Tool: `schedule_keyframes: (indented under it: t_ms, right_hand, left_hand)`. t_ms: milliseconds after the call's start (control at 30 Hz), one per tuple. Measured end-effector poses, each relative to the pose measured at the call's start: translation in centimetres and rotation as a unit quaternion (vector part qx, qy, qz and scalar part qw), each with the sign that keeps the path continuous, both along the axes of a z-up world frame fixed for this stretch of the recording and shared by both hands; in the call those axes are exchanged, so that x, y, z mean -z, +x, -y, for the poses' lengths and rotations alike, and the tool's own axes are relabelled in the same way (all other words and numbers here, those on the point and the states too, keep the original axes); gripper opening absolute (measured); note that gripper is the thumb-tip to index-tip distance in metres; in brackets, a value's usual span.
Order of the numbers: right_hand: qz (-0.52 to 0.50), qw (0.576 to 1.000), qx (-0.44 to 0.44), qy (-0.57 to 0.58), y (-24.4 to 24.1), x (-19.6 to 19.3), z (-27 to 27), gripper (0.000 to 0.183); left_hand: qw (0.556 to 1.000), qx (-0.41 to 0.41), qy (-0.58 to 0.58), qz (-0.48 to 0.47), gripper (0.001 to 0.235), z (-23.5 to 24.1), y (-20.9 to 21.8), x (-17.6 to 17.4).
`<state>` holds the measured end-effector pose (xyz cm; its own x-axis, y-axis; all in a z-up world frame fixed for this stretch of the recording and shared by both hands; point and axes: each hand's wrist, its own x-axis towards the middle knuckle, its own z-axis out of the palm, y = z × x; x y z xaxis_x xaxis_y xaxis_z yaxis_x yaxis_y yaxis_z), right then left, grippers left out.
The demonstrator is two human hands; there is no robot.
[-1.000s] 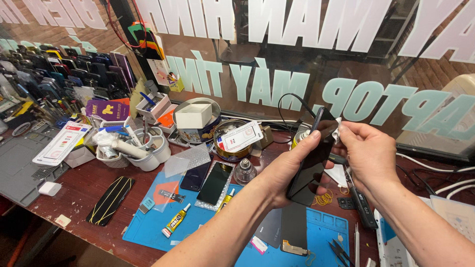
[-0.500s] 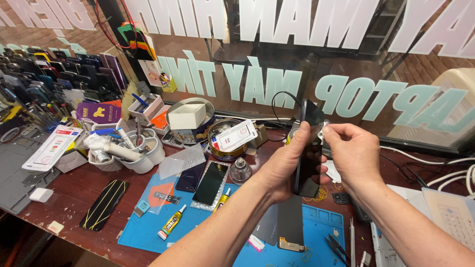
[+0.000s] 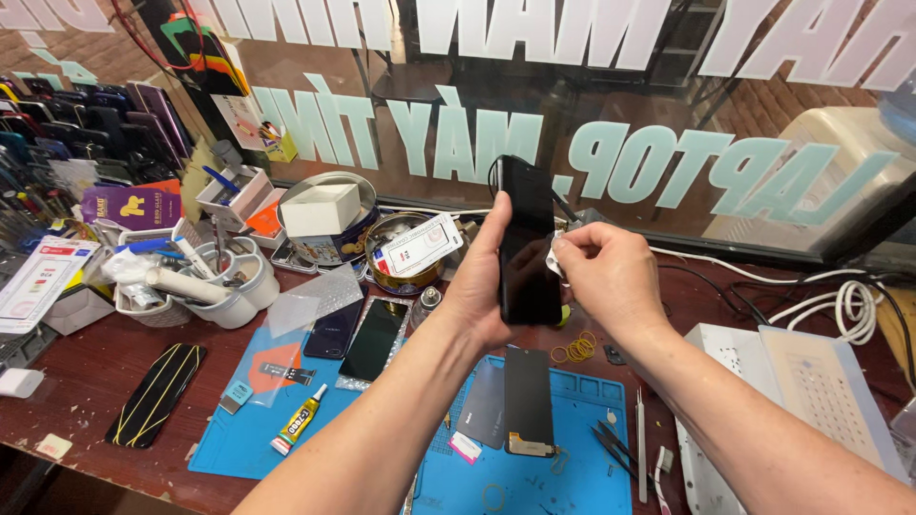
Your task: The person disassembles a smartphone, removes the back cover, and cleans the internal components with a cloth and spray. They then reassemble the device, securing the back cover and testing the screen.
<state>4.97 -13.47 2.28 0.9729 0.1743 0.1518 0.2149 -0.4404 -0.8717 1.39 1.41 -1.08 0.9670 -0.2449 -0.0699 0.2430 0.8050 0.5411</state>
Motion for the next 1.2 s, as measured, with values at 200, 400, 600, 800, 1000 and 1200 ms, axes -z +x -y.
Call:
schedule_keyframes:
  t_ms: [200,400,600,800,1000,1200]
  right_hand:
    - [0.084,0.994,0.0,-0.074,-2.3,-0.3,-0.1,0.021]
    - [0.232,0.969,-0.052,-0.061,-4.3,-0.8,1.1,0.014]
    - [0.416,0.886,-0.2,-0.04,-4.2,-1.3,0.9,0.011]
    - [0.412,0.893,-0.172,-0.059,-4.3,-1.6,2.4,0.015]
    - [0.425,0.88,-0.207,-0.04,-4.5,-0.5,1.7,0.014]
    - [0.392,0.902,-0.161,-0.079,-3.0,-0.3,3.1,0.01]
  left_hand:
    - [0.993,-0.116,-0.031,-0.023,0.073,-1.2,1.7,-1.1]
    - [0.975,-0.139,-0.153,-0.084,0.089,-1.7,3.1,-0.3]
    - [0.97,-0.139,-0.128,-0.152,0.074,-0.4,3.2,1.4]
    - [0.95,-0.081,-0.258,-0.154,0.077,-0.7,2.8,2.1]
    - [0.968,-0.119,-0.14,-0.173,0.072,-0.1,2.3,2.4]
    - [0.969,-0.127,-0.165,-0.131,0.083,-1.2,1.4,1.7]
